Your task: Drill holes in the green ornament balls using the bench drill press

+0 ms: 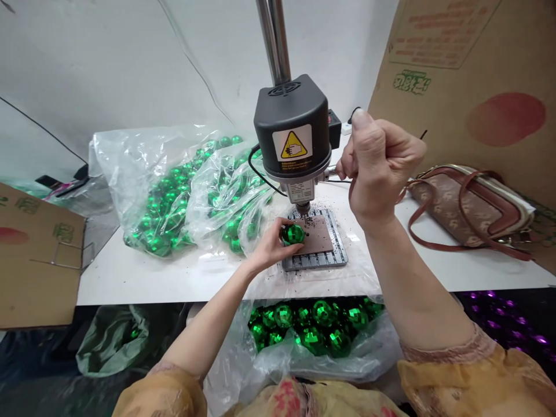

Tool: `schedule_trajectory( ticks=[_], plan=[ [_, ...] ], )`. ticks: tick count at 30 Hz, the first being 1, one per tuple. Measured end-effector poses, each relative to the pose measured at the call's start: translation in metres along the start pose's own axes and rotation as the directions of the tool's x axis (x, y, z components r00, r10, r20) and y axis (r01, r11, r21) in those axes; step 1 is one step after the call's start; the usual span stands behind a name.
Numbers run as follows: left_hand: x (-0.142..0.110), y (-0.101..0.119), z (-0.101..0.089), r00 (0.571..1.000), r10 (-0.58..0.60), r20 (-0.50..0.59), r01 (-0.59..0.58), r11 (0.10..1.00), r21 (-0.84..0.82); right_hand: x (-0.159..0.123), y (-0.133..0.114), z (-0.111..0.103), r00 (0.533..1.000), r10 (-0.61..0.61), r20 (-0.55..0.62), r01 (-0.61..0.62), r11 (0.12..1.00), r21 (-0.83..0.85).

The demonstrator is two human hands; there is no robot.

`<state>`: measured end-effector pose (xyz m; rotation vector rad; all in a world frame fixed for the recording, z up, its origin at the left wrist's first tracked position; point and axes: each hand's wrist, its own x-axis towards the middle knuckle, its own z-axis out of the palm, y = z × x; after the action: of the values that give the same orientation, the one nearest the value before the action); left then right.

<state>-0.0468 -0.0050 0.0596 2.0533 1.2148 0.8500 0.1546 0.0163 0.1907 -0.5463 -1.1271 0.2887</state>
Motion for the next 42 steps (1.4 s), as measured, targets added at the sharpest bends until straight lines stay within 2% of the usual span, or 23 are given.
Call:
schedule_trajectory(
  ticks=[3,8,15,18,22,26,34,38,42],
  plan=[
    [0.004,-0.006,0.008,0.998,0.038,0.054,-0.040,0.998,0.038,0.000,-0.001,0.000,1.000,-0.005,-0.013,0.006,0.999,0.049],
    [0.011,-0.010,0.018,0.996,-0.077,-0.034,0.078,0.996,0.046,0.001,-0.002,0.001,1.000,0.002,-0.020,-0.001,0.997,0.078],
    [0.018,-0.009,0.038,0.985,-0.072,-0.156,0.080,0.996,0.047,0.000,-0.005,0.001,1.000,0.002,-0.026,0.001,0.994,0.111],
    [0.016,-0.013,0.045,0.973,-0.107,-0.204,0.102,0.994,-0.033,0.001,-0.005,0.001,0.999,0.030,-0.018,-0.028,0.996,0.091],
    [0.010,-0.017,0.051,0.968,-0.155,-0.195,0.118,0.974,-0.192,0.002,-0.005,0.000,0.999,0.043,-0.011,-0.041,0.992,0.117],
    [0.010,-0.014,0.053,0.951,-0.168,-0.259,0.125,0.977,-0.173,0.001,-0.005,0.000,1.000,0.008,-0.014,-0.006,0.989,0.149],
    [0.018,-0.007,0.060,0.972,-0.093,-0.215,0.064,0.988,-0.141,-0.001,0.000,-0.002,1.000,-0.009,0.029,0.011,0.998,-0.058],
    [0.015,-0.011,0.064,0.971,-0.104,-0.217,0.068,0.984,-0.167,-0.001,-0.002,-0.004,0.999,0.037,0.018,-0.037,0.999,-0.005],
    [0.011,-0.013,0.067,0.964,-0.127,-0.232,0.085,0.979,-0.184,-0.009,-0.001,-0.005,1.000,0.018,-0.015,-0.017,0.996,0.085]
  ],
)
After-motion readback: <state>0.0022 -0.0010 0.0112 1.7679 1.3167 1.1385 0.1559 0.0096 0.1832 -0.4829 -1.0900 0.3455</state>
